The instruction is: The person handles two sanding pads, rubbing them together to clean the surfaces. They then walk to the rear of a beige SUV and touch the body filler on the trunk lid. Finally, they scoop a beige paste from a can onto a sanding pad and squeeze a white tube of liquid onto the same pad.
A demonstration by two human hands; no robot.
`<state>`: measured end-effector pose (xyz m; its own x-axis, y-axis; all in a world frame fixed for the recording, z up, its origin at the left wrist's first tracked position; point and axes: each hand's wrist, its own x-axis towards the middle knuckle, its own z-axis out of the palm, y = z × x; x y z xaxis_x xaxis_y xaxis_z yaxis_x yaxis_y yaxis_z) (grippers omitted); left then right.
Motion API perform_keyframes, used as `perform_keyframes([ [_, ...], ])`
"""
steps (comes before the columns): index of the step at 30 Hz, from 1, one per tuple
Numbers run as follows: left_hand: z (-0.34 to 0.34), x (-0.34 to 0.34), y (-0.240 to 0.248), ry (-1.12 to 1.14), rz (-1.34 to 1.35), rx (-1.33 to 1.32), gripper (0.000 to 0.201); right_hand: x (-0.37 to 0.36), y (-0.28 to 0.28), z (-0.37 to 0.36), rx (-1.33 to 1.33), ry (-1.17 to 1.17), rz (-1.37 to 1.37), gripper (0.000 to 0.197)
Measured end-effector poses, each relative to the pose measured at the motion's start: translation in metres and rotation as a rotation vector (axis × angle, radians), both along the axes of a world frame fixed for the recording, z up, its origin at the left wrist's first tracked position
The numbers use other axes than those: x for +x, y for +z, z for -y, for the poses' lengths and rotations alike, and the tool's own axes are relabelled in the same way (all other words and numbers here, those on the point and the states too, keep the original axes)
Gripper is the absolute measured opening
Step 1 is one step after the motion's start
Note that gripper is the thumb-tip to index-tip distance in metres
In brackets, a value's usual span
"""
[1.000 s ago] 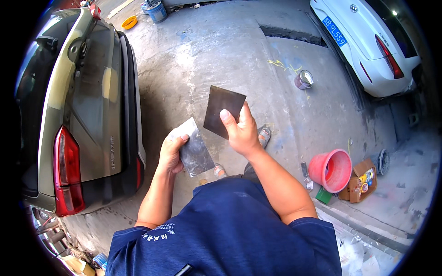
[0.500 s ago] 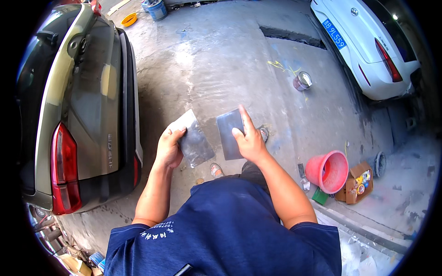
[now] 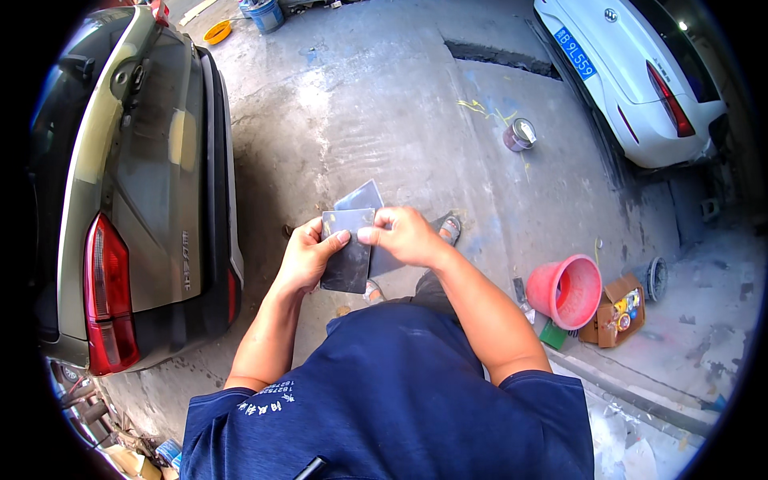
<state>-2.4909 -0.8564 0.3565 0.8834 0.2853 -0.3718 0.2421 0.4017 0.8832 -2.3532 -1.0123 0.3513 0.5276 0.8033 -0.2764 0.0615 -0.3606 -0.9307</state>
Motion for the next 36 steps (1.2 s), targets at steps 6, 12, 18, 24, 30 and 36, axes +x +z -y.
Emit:
perform_keyframes([
  [6,-0.004,-0.005,-0.003,-0.101,-0.052,0.02,0.025,0.036,0.002,0.0,0.086,-0.239,0.118,0.03],
  [12,-0.007,-0.006,-0.001,-0.132,-0.058,0.055,0.023,0.024,0.014,0.0,0.103,-0.003,0.105,0.022],
  [18,-0.011,-0.006,0.001,-0.188,-0.07,0.238,0.021,0.019,0.012,-0.007,-0.028,0.19,0.138,0.025],
  [24,-0.045,-0.025,-0.009,0.016,-0.016,-0.049,0.016,0.03,0.002,0.022,-0.039,-0.147,0.031,0.024],
  [30,-0.019,-0.022,-0.028,-0.094,-0.185,0.139,0.047,0.022,-0.013,0.02,0.216,-0.23,0.143,0.031],
  [36,0.037,-0.007,-0.02,-0.064,-0.008,-0.116,0.019,0.009,-0.006,0.01,0.306,-0.208,-0.019,0.072],
])
